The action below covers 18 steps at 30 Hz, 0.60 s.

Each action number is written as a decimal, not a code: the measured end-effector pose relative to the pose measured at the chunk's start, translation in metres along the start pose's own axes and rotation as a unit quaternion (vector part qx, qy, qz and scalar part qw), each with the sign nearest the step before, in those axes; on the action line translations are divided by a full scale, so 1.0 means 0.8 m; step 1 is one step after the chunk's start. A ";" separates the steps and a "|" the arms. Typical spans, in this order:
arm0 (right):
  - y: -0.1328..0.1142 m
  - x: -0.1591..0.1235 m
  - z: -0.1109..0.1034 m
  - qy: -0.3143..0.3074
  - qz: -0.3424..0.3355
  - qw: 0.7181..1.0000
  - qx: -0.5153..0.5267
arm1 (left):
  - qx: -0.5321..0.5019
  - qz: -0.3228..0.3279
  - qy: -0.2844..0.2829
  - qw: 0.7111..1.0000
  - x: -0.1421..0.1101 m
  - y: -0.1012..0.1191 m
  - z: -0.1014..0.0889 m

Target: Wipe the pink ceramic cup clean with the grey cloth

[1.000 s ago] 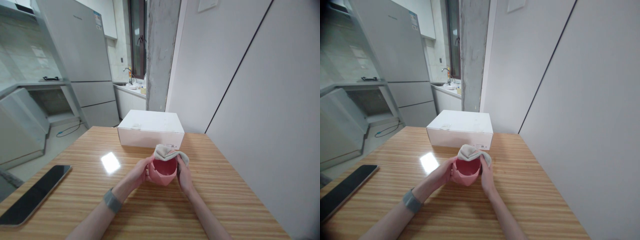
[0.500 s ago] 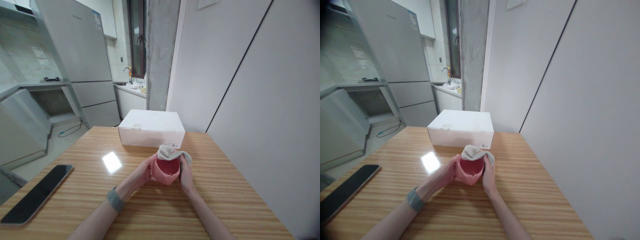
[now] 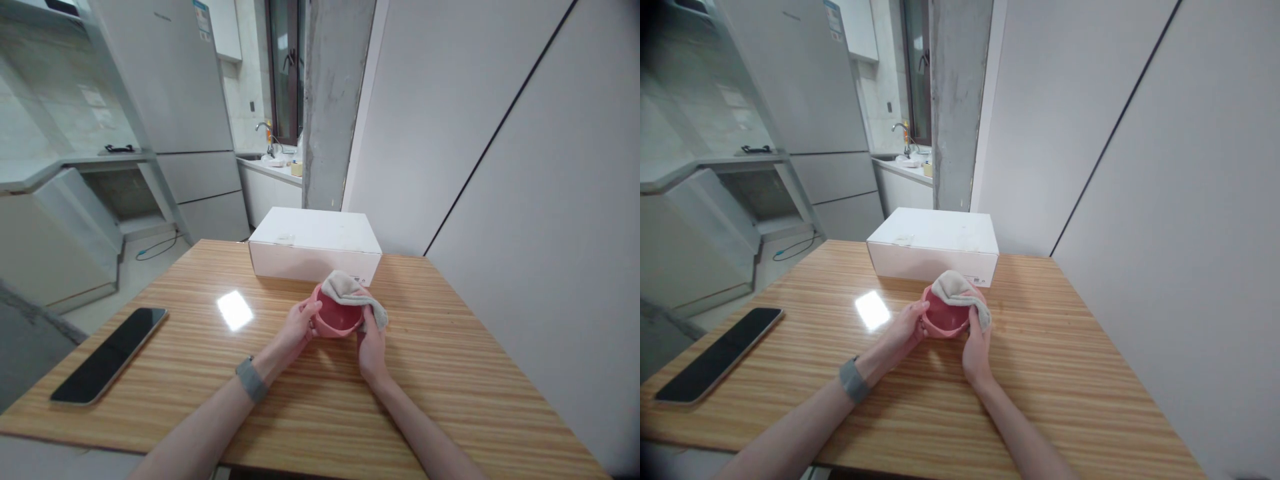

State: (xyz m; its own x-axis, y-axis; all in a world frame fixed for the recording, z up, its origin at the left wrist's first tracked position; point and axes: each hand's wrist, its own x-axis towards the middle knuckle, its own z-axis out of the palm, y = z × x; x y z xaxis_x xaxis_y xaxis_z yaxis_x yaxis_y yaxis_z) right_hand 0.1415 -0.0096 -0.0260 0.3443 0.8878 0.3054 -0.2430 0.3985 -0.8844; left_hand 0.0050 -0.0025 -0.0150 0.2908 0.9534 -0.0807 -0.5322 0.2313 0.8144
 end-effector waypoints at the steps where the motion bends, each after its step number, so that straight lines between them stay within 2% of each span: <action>1: -0.002 -0.002 0.003 0.001 -0.020 1.000 -0.004 | -0.007 0.014 -0.008 1.000 -0.002 0.000 0.004; 5: -0.007 -0.005 0.007 0.017 -0.061 0.998 -0.013 | -0.033 0.026 -0.032 0.999 -0.005 0.006 0.011; 8: -0.008 0.004 0.001 0.030 -0.010 0.999 0.020 | -0.022 -0.038 -0.057 0.997 -0.004 0.016 0.005; 11: -0.009 0.015 -0.010 -0.001 0.058 0.996 0.061 | 0.005 -0.106 -0.071 0.992 -0.003 0.025 -0.003; 13: -0.009 0.018 -0.014 -0.018 0.086 0.994 0.069 | 0.025 -0.112 -0.054 0.992 -0.003 0.027 -0.005; 18: -0.008 0.008 -0.001 -0.021 0.103 0.992 0.074 | 0.001 -0.076 0.049 0.996 -0.001 0.025 0.003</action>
State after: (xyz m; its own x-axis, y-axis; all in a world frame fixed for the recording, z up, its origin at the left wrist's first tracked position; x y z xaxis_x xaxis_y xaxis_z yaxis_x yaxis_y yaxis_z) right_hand 0.1461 -0.0070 -0.0186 0.2364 0.9615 0.1398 -0.4366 0.2336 -0.8688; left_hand -0.0044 0.0007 0.0028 0.2887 0.9217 -0.2589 -0.4857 0.3741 0.7900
